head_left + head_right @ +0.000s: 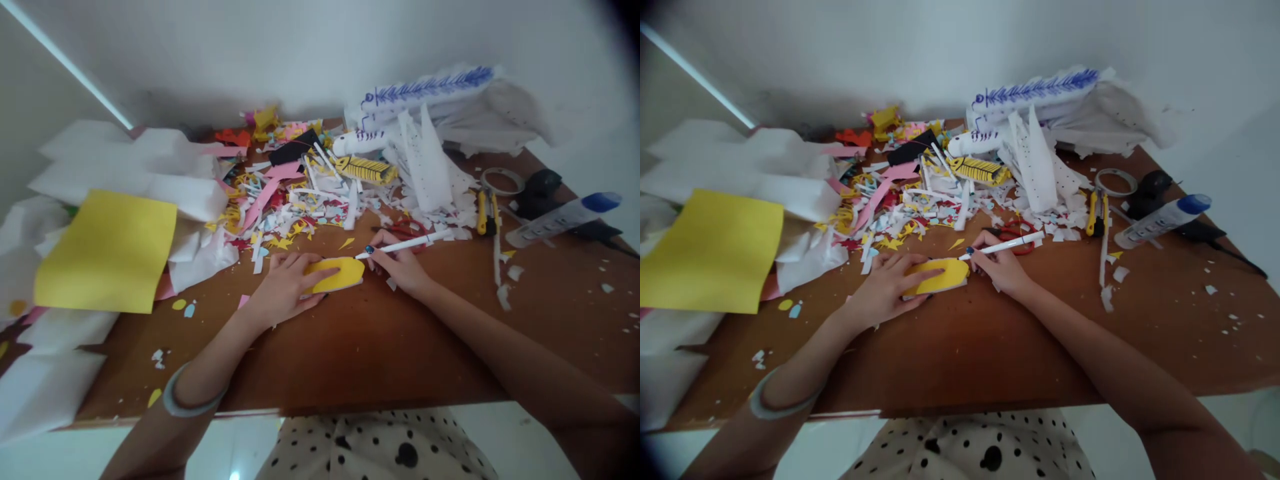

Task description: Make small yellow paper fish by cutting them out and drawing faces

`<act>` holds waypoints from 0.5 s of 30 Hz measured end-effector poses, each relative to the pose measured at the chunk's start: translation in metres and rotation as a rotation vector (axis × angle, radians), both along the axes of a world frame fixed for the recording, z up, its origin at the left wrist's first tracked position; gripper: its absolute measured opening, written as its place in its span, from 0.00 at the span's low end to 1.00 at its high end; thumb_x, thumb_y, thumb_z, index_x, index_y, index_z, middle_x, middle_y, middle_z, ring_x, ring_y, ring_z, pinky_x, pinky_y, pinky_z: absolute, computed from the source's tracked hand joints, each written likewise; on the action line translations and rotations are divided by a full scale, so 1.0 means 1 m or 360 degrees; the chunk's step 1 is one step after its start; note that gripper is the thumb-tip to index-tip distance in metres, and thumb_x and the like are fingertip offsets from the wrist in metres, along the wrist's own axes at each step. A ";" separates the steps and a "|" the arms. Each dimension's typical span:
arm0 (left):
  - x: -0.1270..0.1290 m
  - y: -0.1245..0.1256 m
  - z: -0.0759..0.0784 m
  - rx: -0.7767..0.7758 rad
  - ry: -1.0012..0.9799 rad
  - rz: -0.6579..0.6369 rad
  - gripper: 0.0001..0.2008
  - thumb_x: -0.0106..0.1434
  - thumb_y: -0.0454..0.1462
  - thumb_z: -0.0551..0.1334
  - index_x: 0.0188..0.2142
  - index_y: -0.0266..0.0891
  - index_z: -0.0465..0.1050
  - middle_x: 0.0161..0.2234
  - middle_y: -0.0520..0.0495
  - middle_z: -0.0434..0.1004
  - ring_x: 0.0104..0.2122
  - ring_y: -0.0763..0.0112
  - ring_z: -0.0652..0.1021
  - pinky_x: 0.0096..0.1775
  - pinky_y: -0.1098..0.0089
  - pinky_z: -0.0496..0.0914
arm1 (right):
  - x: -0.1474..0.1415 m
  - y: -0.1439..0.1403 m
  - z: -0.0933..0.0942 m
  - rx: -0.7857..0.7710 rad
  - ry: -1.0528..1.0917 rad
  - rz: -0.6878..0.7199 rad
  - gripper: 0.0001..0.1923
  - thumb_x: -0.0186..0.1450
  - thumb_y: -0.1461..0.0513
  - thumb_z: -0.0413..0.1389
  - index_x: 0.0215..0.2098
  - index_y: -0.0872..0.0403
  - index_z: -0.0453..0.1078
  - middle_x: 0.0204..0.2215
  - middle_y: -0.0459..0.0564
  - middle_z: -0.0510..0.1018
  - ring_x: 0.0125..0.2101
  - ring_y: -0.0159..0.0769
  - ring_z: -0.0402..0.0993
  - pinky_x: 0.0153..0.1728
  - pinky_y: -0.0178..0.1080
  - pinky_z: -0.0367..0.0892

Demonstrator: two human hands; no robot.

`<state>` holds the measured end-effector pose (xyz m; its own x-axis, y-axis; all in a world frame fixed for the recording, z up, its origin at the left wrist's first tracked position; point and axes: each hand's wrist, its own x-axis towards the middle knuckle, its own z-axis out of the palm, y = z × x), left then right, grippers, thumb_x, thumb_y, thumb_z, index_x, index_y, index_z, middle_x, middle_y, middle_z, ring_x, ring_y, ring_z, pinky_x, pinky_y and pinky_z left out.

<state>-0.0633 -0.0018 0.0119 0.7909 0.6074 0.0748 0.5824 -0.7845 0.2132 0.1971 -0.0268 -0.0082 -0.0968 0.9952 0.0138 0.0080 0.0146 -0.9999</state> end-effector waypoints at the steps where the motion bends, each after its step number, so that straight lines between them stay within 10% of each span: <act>1: 0.000 0.000 0.000 0.0006 0.0002 -0.0006 0.22 0.66 0.43 0.58 0.59 0.57 0.66 0.54 0.43 0.68 0.53 0.53 0.69 0.53 0.53 0.56 | -0.001 0.000 0.000 0.0016 -0.0039 -0.0014 0.17 0.63 0.48 0.57 0.30 0.50 0.61 0.19 0.39 0.68 0.20 0.29 0.62 0.22 0.34 0.60; 15: 0.000 -0.005 0.001 0.0133 0.0048 -0.0018 0.22 0.66 0.42 0.58 0.60 0.58 0.66 0.56 0.42 0.67 0.51 0.52 0.69 0.51 0.52 0.57 | 0.001 0.000 -0.003 0.0121 -0.0214 0.0017 0.12 0.66 0.52 0.54 0.32 0.50 0.63 0.23 0.42 0.68 0.23 0.30 0.62 0.26 0.35 0.60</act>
